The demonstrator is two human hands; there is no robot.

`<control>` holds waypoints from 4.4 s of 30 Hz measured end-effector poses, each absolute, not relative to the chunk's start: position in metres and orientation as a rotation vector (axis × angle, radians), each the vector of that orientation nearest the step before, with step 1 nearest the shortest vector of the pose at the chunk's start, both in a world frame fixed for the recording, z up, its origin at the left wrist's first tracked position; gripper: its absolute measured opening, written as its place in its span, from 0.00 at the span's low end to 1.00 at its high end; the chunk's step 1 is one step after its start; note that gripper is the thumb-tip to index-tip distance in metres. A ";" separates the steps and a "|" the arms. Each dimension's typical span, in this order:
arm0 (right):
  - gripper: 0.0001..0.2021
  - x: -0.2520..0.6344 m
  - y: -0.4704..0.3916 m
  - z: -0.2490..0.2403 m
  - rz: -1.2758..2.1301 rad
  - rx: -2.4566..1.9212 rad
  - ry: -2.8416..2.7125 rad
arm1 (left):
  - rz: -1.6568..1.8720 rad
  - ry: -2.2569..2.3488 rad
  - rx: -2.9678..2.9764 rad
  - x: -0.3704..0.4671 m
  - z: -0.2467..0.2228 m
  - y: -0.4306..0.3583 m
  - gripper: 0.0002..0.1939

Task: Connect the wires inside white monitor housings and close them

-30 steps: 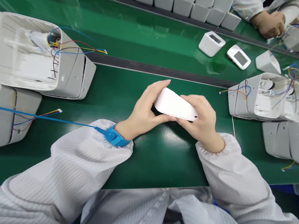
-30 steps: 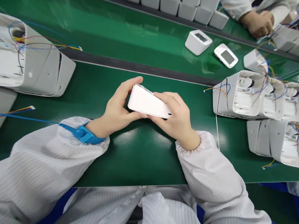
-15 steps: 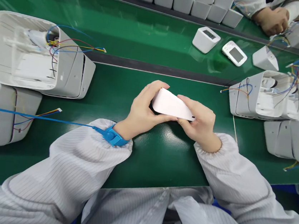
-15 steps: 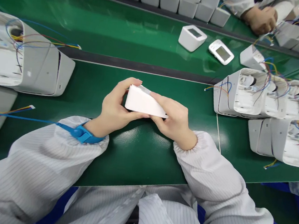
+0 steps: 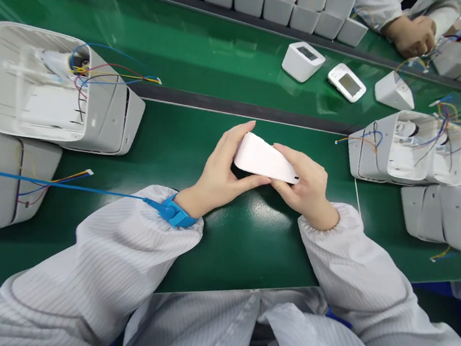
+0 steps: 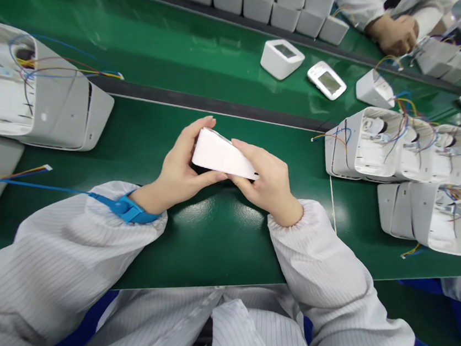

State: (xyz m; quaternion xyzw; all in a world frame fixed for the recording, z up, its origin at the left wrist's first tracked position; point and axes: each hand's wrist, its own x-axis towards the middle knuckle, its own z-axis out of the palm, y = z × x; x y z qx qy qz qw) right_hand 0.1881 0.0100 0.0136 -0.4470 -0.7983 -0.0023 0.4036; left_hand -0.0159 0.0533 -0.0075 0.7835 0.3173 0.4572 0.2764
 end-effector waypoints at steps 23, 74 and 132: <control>0.24 0.180 0.099 -0.015 0.748 -1.380 -1.167 | 0.853 0.876 2.064 -0.005 -0.005 0.043 0.22; 0.26 0.144 0.057 -0.004 0.349 -1.559 -2.019 | 1.059 0.671 0.690 -0.009 0.005 0.065 0.38; 0.11 0.227 0.129 -0.010 0.290 -1.530 -1.457 | 1.582 0.746 0.710 -0.010 0.003 0.072 0.17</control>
